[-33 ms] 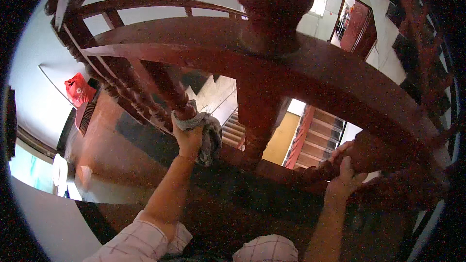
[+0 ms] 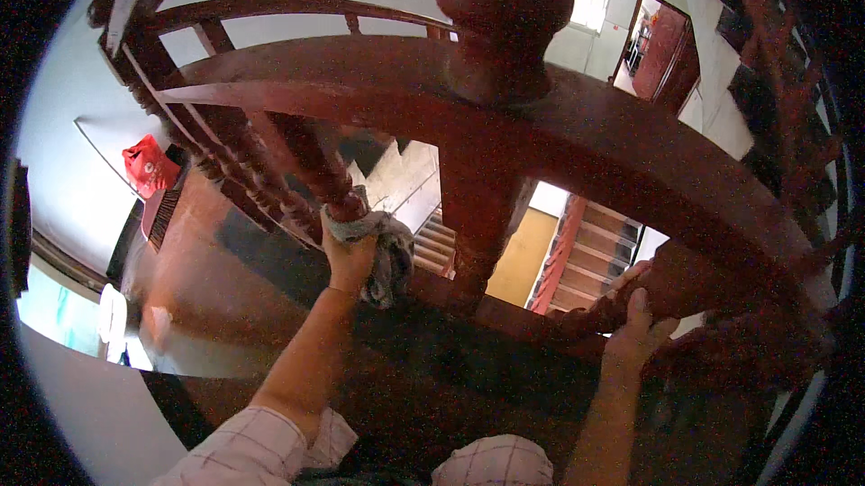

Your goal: The person sits on a staircase and wipes the wooden newel post and handrail with a grey cloth. They clean the vertical post and the horizontal rail, moving along the railing to cover different sections.

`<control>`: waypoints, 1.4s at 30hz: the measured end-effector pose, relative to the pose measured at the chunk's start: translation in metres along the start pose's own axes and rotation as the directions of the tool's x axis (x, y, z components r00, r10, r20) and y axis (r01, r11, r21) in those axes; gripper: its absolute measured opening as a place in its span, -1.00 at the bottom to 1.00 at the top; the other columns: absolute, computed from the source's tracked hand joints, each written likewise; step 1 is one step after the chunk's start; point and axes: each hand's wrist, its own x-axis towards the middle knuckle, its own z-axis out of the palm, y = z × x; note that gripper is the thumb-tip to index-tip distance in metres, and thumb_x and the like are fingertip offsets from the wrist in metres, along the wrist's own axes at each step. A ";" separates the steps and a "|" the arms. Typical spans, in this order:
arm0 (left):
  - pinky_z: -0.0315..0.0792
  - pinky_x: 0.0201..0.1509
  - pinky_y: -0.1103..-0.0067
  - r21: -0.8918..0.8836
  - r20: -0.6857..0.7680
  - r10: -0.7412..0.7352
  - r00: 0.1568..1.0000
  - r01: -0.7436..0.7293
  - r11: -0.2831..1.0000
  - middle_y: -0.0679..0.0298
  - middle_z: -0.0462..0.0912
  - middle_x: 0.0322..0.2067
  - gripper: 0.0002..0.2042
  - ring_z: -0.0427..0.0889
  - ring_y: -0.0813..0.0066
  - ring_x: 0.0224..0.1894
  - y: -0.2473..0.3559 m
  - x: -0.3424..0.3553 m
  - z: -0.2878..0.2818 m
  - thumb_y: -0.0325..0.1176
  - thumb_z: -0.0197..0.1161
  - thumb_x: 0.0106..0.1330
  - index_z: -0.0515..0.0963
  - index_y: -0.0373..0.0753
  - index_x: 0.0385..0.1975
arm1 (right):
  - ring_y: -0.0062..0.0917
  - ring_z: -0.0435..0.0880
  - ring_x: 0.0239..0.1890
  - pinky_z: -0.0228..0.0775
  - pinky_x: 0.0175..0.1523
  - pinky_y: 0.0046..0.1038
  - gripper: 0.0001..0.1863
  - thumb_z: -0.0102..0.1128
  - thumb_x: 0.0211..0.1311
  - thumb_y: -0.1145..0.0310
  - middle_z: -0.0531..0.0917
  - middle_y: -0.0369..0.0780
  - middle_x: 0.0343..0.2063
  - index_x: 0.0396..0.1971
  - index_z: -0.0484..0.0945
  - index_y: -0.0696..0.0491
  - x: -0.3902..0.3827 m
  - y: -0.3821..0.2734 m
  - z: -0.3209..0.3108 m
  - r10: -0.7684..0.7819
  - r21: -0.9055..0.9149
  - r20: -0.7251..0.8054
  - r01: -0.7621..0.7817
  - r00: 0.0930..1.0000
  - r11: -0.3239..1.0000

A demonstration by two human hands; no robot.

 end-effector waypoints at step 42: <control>0.37 0.07 0.44 0.349 0.681 -0.365 0.635 0.157 0.924 0.25 0.53 -0.10 -0.48 0.49 0.43 -0.03 -0.020 0.033 -0.067 -0.43 0.43 -0.08 0.43 -0.23 -0.04 | -0.55 0.49 -0.43 0.38 -0.35 -0.53 -0.64 0.10 0.06 0.42 0.51 -0.21 -0.42 -0.11 0.34 0.14 0.000 0.003 0.002 -0.054 -0.077 -0.008 0.054 0.998 0.996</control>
